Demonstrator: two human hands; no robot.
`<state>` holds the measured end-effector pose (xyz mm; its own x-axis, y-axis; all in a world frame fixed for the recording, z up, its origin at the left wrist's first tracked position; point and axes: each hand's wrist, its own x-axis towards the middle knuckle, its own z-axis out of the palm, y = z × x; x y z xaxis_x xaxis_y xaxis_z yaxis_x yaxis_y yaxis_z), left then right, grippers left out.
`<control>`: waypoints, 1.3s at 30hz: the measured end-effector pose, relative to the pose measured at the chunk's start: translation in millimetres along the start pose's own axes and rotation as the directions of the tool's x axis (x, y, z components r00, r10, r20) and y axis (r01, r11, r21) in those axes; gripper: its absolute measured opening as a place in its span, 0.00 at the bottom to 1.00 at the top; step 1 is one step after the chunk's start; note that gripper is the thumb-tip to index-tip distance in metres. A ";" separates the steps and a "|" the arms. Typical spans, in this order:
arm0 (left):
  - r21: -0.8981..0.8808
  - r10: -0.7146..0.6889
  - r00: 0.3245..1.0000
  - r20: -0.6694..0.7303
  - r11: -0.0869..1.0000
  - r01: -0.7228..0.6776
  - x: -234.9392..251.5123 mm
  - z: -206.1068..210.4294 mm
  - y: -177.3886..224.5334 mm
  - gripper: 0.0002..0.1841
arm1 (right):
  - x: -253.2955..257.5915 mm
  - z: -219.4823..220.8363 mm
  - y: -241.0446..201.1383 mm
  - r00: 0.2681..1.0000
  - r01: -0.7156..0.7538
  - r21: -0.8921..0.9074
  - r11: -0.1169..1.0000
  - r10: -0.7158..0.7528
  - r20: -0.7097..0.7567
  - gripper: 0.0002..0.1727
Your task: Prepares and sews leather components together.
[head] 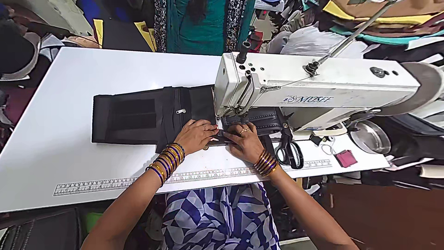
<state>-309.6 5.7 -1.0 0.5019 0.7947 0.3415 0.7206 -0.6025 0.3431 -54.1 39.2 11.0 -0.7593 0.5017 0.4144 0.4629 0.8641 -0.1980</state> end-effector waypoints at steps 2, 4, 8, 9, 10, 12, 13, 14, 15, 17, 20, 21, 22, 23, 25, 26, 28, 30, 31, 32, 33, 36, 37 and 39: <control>0.003 0.008 1.000 -0.009 1.000 -0.008 4.5 -0.5 -7.1 0.18 | -11.8 -13.5 8.1 0.989 -0.019 0.167 0.986 0.043 -0.143 0.17; 0.006 0.009 1.000 -0.015 1.000 -0.009 9.3 -1.2 -12.8 0.18 | -33.8 -45.9 17.3 0.923 -0.169 0.161 0.972 0.213 -0.319 0.16; 0.023 0.003 0.999 -0.050 1.000 -0.002 16.6 -4.2 -18.8 0.16 | -85.5 -124.7 57.3 0.593 -0.803 -0.178 0.569 0.736 -0.325 0.18; 0.019 -0.005 0.999 -0.048 1.000 0.006 19.0 -4.6 -20.3 0.16 | -92.8 -131.4 67.5 0.500 -0.866 -0.210 0.454 0.805 -0.319 0.19; 0.020 -0.019 0.999 -0.043 1.000 0.019 21.3 -3.6 -22.4 0.17 | -99.9 -131.1 75.9 0.460 -0.885 -0.247 0.394 0.824 -0.332 0.20; 0.002 -0.058 0.998 -0.039 0.998 0.058 23.3 -2.4 -22.5 0.17 | -107.3 -119.5 81.0 0.468 -0.878 -0.294 0.377 0.805 -0.365 0.22; -0.004 -0.076 0.996 -0.039 0.997 0.076 21.8 -1.9 -20.4 0.17 | -109.2 -111.6 80.6 0.479 -0.873 -0.303 0.383 0.792 -0.378 0.22; -0.011 -0.088 0.995 -0.039 0.996 0.087 19.9 -0.9 -16.2 0.17 | -112.5 -104.3 79.7 0.486 -0.869 -0.312 0.384 0.776 -0.401 0.22; -0.020 -0.097 0.994 -0.040 0.995 0.097 19.2 -1.5 -11.7 0.16 | -112.8 -100.4 81.0 0.503 -0.861 -0.325 0.391 0.750 -0.430 0.21; -0.012 -0.107 0.994 -0.027 0.994 0.107 15.1 0.3 -7.7 0.17 | -111.4 -100.6 82.7 0.515 -0.854 -0.332 0.401 0.741 -0.430 0.21; -0.012 -0.097 0.995 -0.015 0.995 0.097 10.9 1.9 -6.3 0.18 | -112.0 -118.6 78.2 0.549 -0.832 -0.308 0.461 0.760 -0.348 0.19; -0.011 -0.092 0.995 -0.022 0.996 0.092 11.0 2.1 -7.3 0.18 | -112.5 -126.9 72.9 0.580 -0.813 -0.285 0.508 0.747 -0.323 0.17; -0.014 -0.095 0.995 -0.023 0.995 0.094 12.1 1.2 -9.0 0.18 | -112.8 -131.9 65.8 0.620 -0.784 -0.260 0.564 0.724 -0.302 0.16; -0.021 -0.102 0.995 -0.018 0.995 0.101 13.0 -0.1 -10.9 0.18 | -114.4 -132.0 55.8 0.661 -0.751 -0.242 0.615 0.696 -0.282 0.15; -0.041 -0.119 0.993 0.003 0.992 0.119 15.4 -1.0 -15.8 0.19 | -119.9 -121.9 33.4 0.709 -0.705 -0.187 0.684 0.680 -0.186 0.14; -0.049 -0.127 0.992 0.020 0.991 0.128 16.9 -1.3 -19.1 0.19 | -120.7 -115.2 21.2 0.688 -0.724 -0.158 0.672 0.719 -0.097 0.17; -0.044 -0.146 0.988 0.056 0.988 0.148 20.7 -3.1 -22.7 0.20 | -123.1 -101.8 5.3 0.615 -0.776 -0.169 0.607 0.788 0.004 0.26; -0.040 -0.167 0.982 0.088 0.985 0.171 24.1 -6.4 -25.1 0.20 | -125.8 -98.7 -1.2 0.570 -0.799 -0.223 0.559 0.822 0.019 0.29; -0.038 -0.169 0.981 0.095 0.984 0.173 24.7 -7.8 -27.6 0.20 | -126.1 -102.3 -2.6 0.530 -0.817 -0.234 0.528 0.846 0.058 0.29; -0.036 -0.164 0.981 0.102 0.985 0.168 25.3 -8.6 -30.3 0.20 | -128.4 -107.0 -2.5 0.485 -0.839 -0.224 0.496 0.868 0.106 0.29; -0.038 -0.154 0.983 0.100 0.987 0.158 26.3 -8.9 -33.1 0.20 | -131.8 -112.6 -1.8 0.450 -0.864 -0.176 0.472 0.880 0.150 0.28; -0.029 -0.146 0.984 0.101 0.988 0.150 28.7 -9.7 -36.2 0.20 | -145.9 -125.6 -8.0 0.351 -0.914 0.304 0.268 0.898 0.266 0.13; -0.017 -0.157 0.981 0.113 0.987 0.160 29.5 -9.8 -35.8 0.21 | -150.8 -127.9 -13.7 0.329 -0.846 0.518 0.124 0.887 0.325 0.11; 0.007 -0.185 0.976 0.118 0.983 0.185 32.4 -9.7 -36.3 0.21 | -158.2 -133.7 -22.6 0.354 -0.691 0.722 -0.025 0.860 0.369 0.12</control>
<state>-324.1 52.7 6.1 0.4130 0.8954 0.1666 0.8042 -0.4444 0.3947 116.7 -65.3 68.7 -0.0394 0.9355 -0.3513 0.1828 -0.3388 -0.9229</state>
